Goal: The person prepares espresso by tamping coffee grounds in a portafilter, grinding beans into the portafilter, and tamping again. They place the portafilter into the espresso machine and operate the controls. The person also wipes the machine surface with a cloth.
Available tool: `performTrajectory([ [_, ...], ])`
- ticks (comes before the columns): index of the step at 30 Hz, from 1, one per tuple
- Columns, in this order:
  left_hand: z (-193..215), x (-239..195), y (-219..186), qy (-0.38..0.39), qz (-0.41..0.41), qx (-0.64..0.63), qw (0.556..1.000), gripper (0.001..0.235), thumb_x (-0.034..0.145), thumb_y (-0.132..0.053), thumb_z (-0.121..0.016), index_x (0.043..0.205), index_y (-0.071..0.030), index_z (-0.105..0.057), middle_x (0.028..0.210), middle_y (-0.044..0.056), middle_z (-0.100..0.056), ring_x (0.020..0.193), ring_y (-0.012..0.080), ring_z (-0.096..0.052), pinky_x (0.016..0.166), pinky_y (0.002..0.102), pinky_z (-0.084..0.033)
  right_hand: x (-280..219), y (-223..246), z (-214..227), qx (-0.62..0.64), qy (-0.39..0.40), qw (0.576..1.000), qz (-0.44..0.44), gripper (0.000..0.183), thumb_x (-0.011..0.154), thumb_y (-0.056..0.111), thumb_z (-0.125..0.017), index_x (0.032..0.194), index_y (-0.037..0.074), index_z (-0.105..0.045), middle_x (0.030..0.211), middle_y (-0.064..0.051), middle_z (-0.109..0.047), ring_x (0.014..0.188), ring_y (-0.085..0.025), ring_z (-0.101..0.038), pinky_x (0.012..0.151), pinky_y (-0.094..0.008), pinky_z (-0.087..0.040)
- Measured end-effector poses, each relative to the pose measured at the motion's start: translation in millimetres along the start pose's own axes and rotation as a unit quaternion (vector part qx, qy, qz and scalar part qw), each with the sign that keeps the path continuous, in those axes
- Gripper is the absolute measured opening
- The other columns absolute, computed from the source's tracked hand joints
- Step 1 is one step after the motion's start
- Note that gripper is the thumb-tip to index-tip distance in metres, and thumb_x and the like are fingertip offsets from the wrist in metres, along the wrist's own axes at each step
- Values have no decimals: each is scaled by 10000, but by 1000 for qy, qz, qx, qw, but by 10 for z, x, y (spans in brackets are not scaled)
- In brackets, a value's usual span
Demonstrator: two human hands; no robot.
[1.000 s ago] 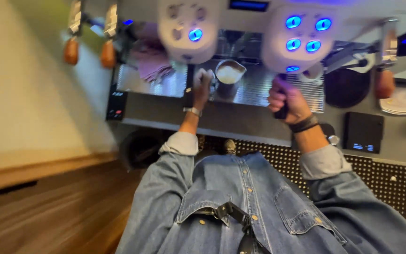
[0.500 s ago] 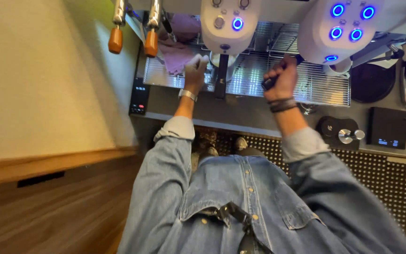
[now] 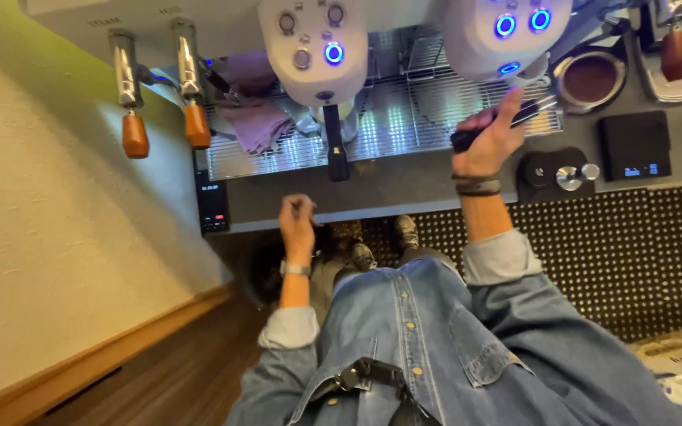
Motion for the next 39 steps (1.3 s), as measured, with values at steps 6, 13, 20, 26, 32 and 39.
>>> performTrajectory([
  [6, 668, -325, 257, -37, 71, 38, 996, 22, 944, -102, -659, 963, -90, -657, 795, 57, -677, 540, 122, -590, 537, 238, -507, 469, -114, 143, -237, -53, 960, 141, 484, 833, 663, -681, 995, 209, -643, 531, 5, -619, 512, -153, -645, 590, -325, -618],
  [13, 1225, -155, -351, -124, -91, 314, 937, 241, 905, -152, -673, 1125, -104, -588, 1164, 128, -534, 1022, 327, -592, 889, 438, -503, -225, 438, -318, -101, 31, 981, 163, 579, 731, 530, -762, 884, -23, -685, 602, -128, -672, 340, -180, -534, 303, -347, -458],
  [20, 1108, 640, 71, -90, -35, 534, 840, 806, 837, -322, -728, 1544, -166, -373, 1669, 232, 3, 1019, 520, -677, 704, 583, -571, -30, 412, -178, -75, 6, 990, 123, 383, 814, 430, -744, 820, 68, -621, 500, -70, -587, 342, -193, -558, 305, -378, -469],
  [26, 1218, 900, 877, -61, 15, 606, 793, 919, 812, -484, -703, 1556, -65, -365, 1579, 402, -125, 1299, 510, -526, 803, 569, -562, -18, 309, -37, -86, 4, 993, 75, 351, 857, 410, -752, 902, 91, -610, 487, -39, -550, 340, -153, -520, 307, -336, -432],
  [32, 892, 552, 211, -118, -24, 558, 821, 845, 798, -313, -779, 1521, -78, -410, 1627, 261, -32, 933, 479, -690, 748, 597, -557, -297, 514, -159, -127, 37, 987, 92, 507, 860, 467, -737, 568, 129, -497, 406, -38, -478, 329, -165, -520, 389, -309, -426],
  [39, -31, -436, 107, -91, -100, 421, 897, 582, 815, -163, -702, 1365, -57, -545, 1579, 256, -199, 1142, 487, -609, 861, 574, -544, -177, 532, -323, -81, 81, 990, 76, 435, 815, 430, -782, 851, 49, -574, 530, -20, -484, 342, -135, -475, 303, -292, -438],
])
Point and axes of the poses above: each hand's wrist, its own x-axis towards the middle knuckle, its own z-axis out of the back of the hand, y = z × x, the point moved 7 cm from there along x, towards the middle knuckle
